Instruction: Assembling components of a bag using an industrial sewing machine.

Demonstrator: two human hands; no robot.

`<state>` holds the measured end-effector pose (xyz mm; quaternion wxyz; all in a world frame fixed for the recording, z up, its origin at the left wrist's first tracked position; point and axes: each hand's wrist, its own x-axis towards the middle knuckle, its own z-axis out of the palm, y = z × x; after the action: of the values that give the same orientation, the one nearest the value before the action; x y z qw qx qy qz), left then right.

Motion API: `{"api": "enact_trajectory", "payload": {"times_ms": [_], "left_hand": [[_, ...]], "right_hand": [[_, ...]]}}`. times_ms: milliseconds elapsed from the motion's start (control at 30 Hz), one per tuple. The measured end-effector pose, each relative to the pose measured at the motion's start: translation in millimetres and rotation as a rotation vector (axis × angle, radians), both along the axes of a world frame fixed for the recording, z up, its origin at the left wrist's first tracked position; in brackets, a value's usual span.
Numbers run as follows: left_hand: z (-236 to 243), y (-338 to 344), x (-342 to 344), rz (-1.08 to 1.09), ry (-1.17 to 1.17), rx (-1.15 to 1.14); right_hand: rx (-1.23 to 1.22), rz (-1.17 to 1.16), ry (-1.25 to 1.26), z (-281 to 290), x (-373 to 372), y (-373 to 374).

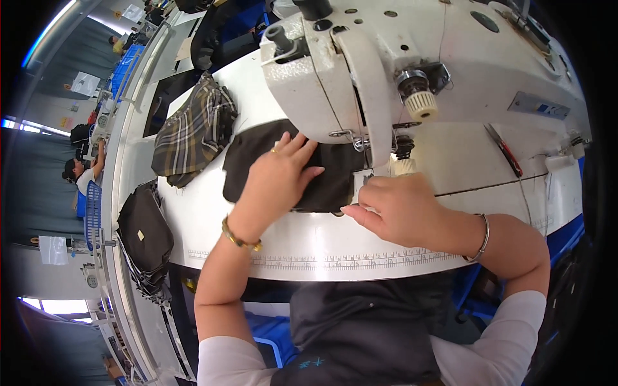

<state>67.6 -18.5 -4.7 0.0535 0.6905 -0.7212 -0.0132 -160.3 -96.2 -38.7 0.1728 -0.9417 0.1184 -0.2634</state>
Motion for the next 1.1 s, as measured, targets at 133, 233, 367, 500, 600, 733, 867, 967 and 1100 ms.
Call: {"api": "enact_trajectory", "payload": {"times_ms": [133, 233, 367, 500, 600, 733, 867, 967, 1100], "left_hand": [[3.1, 36.4, -45.2, 0.14, -0.482, 0.126], [16.4, 46.5, -52.9, 0.055, -0.491, 0.208], [36.4, 16.7, -30.5, 0.027, -0.268, 0.055], [14.5, -10.3, 7.1, -0.014, -0.125, -0.273], [9.7, -16.3, 15.7, 0.142, 0.408, 0.181], [5.3, -9.5, 13.2, 0.11, 0.636, 0.24], [9.5, -5.5, 5.6, 0.079, 0.868, 0.359], [12.0, -3.4, -1.7, 0.014, 0.927, 0.396], [16.7, -4.6, -0.7, -0.114, 0.859, 0.382]], "right_hand": [[0.359, -0.028, 0.081, 2.6, -2.5, -4.7], [0.471, -0.064, 0.139, 7.4, -3.0, -5.4], [0.638, -0.105, 0.12, 5.3, -0.2, -8.8], [0.694, -0.058, 0.083, -2.8, -0.6, -12.1], [0.668, -0.032, 0.046, -0.7, -1.2, -11.5], [0.945, -0.034, 0.083, 7.4, 1.0, -18.8], [1.147, 0.029, 0.071, 11.8, 1.4, -17.5], [0.852, 0.112, -0.085, 0.7, 1.9, -17.9], [0.93, 0.112, -0.111, 0.9, 0.4, -17.1]]}}
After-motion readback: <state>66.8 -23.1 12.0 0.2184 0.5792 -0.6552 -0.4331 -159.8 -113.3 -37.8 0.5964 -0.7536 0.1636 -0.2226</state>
